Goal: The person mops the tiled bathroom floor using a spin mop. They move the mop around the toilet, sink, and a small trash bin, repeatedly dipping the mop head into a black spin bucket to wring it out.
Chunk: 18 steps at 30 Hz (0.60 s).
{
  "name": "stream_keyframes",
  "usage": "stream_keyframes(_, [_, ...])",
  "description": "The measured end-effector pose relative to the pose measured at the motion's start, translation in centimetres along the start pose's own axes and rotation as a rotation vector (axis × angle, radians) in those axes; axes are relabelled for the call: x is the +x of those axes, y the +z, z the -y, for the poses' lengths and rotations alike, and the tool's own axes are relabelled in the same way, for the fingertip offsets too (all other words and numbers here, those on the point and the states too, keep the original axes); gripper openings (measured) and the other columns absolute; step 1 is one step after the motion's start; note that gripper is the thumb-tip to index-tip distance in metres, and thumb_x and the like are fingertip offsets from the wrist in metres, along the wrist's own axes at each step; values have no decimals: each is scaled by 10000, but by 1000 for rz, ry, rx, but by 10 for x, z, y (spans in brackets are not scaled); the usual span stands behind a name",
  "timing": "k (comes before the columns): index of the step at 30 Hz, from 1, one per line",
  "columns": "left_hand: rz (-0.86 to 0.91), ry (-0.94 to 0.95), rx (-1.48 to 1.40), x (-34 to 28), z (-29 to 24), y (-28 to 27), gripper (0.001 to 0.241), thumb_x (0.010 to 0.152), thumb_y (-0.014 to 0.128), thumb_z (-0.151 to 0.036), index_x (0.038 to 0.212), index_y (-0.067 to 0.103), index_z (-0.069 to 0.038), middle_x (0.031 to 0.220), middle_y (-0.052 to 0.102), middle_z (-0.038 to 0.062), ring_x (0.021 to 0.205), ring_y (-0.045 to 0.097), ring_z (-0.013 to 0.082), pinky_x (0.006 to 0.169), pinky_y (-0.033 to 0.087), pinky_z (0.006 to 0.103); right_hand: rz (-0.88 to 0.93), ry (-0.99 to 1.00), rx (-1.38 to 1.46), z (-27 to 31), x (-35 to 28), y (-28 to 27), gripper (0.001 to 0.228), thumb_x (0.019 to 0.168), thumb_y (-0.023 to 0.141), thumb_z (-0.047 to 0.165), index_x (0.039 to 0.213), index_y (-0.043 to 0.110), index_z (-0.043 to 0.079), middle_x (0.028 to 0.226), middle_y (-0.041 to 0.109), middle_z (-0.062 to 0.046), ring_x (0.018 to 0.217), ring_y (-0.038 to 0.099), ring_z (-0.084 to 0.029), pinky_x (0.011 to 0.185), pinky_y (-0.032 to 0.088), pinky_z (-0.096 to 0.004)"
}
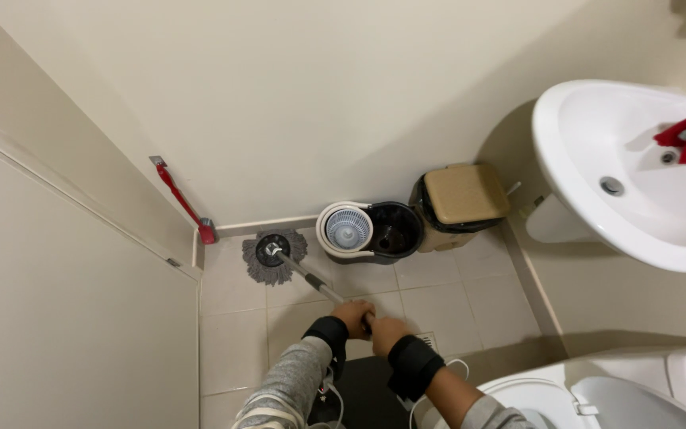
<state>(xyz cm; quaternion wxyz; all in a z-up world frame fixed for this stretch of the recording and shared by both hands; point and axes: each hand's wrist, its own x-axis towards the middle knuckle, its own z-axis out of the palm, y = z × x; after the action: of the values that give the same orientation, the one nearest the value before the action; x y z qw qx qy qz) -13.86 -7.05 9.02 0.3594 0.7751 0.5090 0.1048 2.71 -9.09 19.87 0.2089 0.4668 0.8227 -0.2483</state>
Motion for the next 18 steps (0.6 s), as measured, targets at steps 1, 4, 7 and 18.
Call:
stream_keyframes(1, [-4, 7, 2, 3, -7, 15, 683, 601, 968, -305, 1176, 645, -128, 1207, 639, 140, 1153, 599, 396, 956, 498, 489, -6, 5, -4, -9, -9, 10, 586, 890, 617, 106, 1455, 461, 105, 1078, 720, -200, 996, 698, -392, 860, 576, -502])
stream_keyframes(4, [97, 48, 60, 1, -37, 57, 602, 627, 936, -365, 1146, 695, -176, 1160, 694, 119, 1102, 664, 365, 972, 527, 467, 25, -14, 24, -35, -46, 45, 599, 919, 644, 188, 1464, 424, 72, 1089, 707, -217, 1004, 687, -406, 873, 561, -508])
stream_keyframes(7, [134, 240, 45, -4, -88, 81, 672, 627, 945, -413, 1194, 668, -180, 1159, 725, 118, 1117, 671, 361, 957, 534, 473, -15, -78, 115, -68, -96, 74, 552, 934, 643, 234, 1403, 452, 14, 1105, 700, -224, 989, 696, -406, 859, 569, -499])
stream_keyframes(18, [524, 260, 148, -56, -287, 87, 620, 684, 871, -347, 1248, 723, -135, 1102, 776, 143, 1036, 723, 329, 913, 554, 432, -118, -7, 89, -78, -294, 48, 319, 897, 666, 305, 1062, 643, 33, 888, 741, -154, 836, 732, -351, 709, 591, -479])
